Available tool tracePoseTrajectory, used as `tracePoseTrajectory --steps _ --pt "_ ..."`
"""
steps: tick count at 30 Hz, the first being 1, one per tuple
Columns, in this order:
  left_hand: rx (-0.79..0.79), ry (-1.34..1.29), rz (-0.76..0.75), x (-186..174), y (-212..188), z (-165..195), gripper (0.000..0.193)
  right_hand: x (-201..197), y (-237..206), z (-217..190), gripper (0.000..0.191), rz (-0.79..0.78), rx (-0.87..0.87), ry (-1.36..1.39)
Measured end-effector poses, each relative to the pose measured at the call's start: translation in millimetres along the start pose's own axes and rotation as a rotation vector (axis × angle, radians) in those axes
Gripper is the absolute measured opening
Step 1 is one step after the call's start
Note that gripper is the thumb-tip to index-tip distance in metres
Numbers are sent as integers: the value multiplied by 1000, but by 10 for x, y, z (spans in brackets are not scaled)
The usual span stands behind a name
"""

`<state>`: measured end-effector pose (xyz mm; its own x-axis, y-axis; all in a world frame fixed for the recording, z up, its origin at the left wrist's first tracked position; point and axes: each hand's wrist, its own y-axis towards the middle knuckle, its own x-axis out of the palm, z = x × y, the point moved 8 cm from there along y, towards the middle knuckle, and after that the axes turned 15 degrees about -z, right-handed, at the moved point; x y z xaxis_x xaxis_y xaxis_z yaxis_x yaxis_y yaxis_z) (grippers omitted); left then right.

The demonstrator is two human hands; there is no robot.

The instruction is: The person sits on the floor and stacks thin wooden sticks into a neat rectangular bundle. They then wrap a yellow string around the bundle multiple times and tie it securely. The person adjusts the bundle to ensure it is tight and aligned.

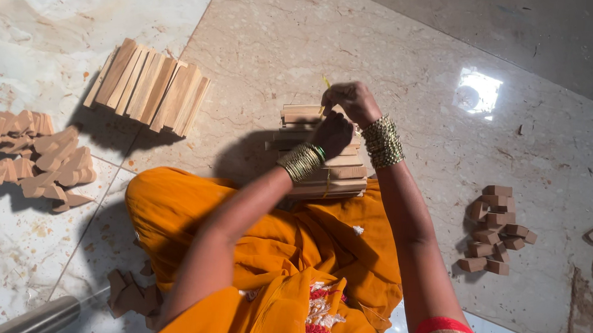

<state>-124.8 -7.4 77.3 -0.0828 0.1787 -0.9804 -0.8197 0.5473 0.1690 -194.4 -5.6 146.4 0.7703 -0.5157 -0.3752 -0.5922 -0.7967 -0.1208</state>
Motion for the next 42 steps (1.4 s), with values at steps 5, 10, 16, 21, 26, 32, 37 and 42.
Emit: tracePoseTrajectory --steps 5,10,16,21,26,32,37,42 --pt "-397 -6 -265 282 115 142 30 34 -150 -74 17 39 -27 -442" --pt "-555 -160 -195 241 193 -18 40 108 -140 52 15 57 29 -635" --pt "-640 -117 16 -25 74 -96 55 247 36 234 12 41 127 -818" --pt "-448 -468 186 -94 10 -84 35 172 83 306 12 58 283 -879" --pt "-456 -731 600 -124 -219 -229 11 175 163 325 9 -36 371 -756" --pt "-743 -967 799 43 -436 -395 18 863 545 -193 32 -149 -163 -974" --pt "-837 -1297 691 183 -374 -332 37 2426 816 -76 47 -719 -223 -1046" --pt "-879 -1626 596 378 -408 -354 39 2593 539 464 59 -981 61 -1070"
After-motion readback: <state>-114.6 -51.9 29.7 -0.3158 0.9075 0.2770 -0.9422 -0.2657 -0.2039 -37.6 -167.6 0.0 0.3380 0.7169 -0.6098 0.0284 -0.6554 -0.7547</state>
